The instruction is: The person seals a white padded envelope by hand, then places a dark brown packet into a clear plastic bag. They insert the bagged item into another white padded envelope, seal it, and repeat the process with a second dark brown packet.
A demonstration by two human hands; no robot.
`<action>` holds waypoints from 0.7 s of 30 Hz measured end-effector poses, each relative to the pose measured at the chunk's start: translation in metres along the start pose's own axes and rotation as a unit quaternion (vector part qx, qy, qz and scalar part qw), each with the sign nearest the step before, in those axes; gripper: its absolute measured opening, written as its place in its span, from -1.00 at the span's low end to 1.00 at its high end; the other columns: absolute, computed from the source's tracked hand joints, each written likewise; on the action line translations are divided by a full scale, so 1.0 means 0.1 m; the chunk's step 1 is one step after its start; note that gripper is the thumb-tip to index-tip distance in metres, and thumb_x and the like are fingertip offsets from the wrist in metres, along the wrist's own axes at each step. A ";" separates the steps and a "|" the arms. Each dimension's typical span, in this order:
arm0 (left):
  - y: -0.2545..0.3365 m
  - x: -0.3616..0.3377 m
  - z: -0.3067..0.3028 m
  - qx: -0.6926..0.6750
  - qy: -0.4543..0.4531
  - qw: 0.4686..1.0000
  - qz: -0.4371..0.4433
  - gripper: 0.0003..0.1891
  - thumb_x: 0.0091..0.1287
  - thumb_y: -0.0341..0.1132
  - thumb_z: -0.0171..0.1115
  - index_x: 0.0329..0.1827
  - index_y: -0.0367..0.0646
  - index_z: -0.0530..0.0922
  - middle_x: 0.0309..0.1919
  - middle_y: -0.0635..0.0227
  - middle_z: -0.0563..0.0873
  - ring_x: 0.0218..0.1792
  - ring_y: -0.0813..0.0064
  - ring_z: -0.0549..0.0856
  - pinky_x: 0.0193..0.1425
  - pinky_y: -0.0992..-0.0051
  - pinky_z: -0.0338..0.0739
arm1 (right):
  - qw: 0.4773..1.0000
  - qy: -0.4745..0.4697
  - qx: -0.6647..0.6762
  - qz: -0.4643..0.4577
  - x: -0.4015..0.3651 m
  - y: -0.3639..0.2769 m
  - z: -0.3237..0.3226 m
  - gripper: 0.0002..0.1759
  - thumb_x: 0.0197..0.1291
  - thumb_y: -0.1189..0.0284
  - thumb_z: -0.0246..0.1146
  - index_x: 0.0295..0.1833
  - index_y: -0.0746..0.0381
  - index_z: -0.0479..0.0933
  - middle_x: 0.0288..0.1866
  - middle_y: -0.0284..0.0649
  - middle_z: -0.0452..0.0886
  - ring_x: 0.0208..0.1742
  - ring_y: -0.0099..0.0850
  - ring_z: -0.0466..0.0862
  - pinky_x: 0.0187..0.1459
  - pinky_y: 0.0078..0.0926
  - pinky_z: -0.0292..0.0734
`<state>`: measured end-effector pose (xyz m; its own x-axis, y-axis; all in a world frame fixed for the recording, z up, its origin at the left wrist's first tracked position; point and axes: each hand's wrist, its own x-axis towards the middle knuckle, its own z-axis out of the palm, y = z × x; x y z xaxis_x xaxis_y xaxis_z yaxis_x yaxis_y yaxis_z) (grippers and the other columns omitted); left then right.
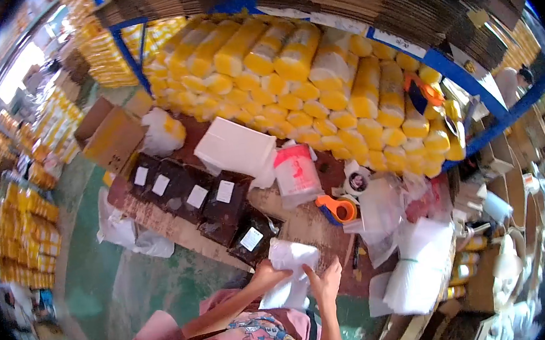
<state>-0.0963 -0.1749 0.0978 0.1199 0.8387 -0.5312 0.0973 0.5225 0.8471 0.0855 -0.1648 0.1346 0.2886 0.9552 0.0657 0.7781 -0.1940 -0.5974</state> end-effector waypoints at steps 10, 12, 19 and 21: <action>0.60 -0.27 -0.13 0.200 -0.299 0.882 0.304 -0.49 0.20 -0.29 0.20 0.18 -0.41 0.45 0.02 -0.29 0.60 -0.19 -0.18 0.70 -0.01 0.02 0.60 | 0.650 -0.203 0.566 0.465 -0.03 -0.16 0.53 -0.31 0.22 0.08 0.33 0.35 0.20 0.33 0.19 -0.14 0.54 0.07 -0.12 0.63 0.14 -0.09 0.54; 0.68 -0.39 -0.33 0.239 -0.423 0.847 0.217 -0.64 0.20 -0.26 0.21 -0.03 -0.33 0.57 -0.19 -0.16 0.69 -0.22 -0.11 0.71 -0.09 0.02 0.58 | 0.663 -0.131 0.552 0.488 -0.12 -0.12 0.72 -0.33 0.24 0.16 0.30 0.36 0.26 0.32 0.19 -0.10 0.56 0.12 -0.10 0.61 0.21 -0.09 0.52; -0.05 -0.11 -1.57 0.331 -0.296 0.894 0.064 -0.67 0.24 -0.13 0.12 -0.21 -0.20 0.68 -0.25 -0.04 0.72 -0.19 -0.04 0.71 -0.08 0.11 0.58 | 0.596 -0.003 0.620 0.510 -0.53 0.47 0.70 -0.65 0.11 0.33 0.28 0.01 0.21 0.55 -0.08 -0.20 0.67 -0.02 -0.22 0.68 0.05 -0.17 0.64; -0.30 -0.02 -2.01 0.367 -0.227 0.902 0.019 -0.73 0.26 -0.16 0.19 -0.17 -0.14 0.69 -0.24 0.02 0.74 -0.16 0.01 0.72 -0.05 0.18 0.60 | 0.659 -0.022 0.542 0.521 -0.46 0.55 0.59 -0.72 0.08 0.31 0.29 -0.09 0.16 0.56 -0.12 -0.24 0.63 -0.07 -0.28 0.64 0.05 -0.19 0.57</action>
<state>-0.2979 -0.1610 0.0770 0.5124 0.6178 -0.5965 0.6921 0.1140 0.7127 0.0824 -0.2065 0.0515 0.3168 0.4398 -0.8404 -0.6915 -0.4994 -0.5220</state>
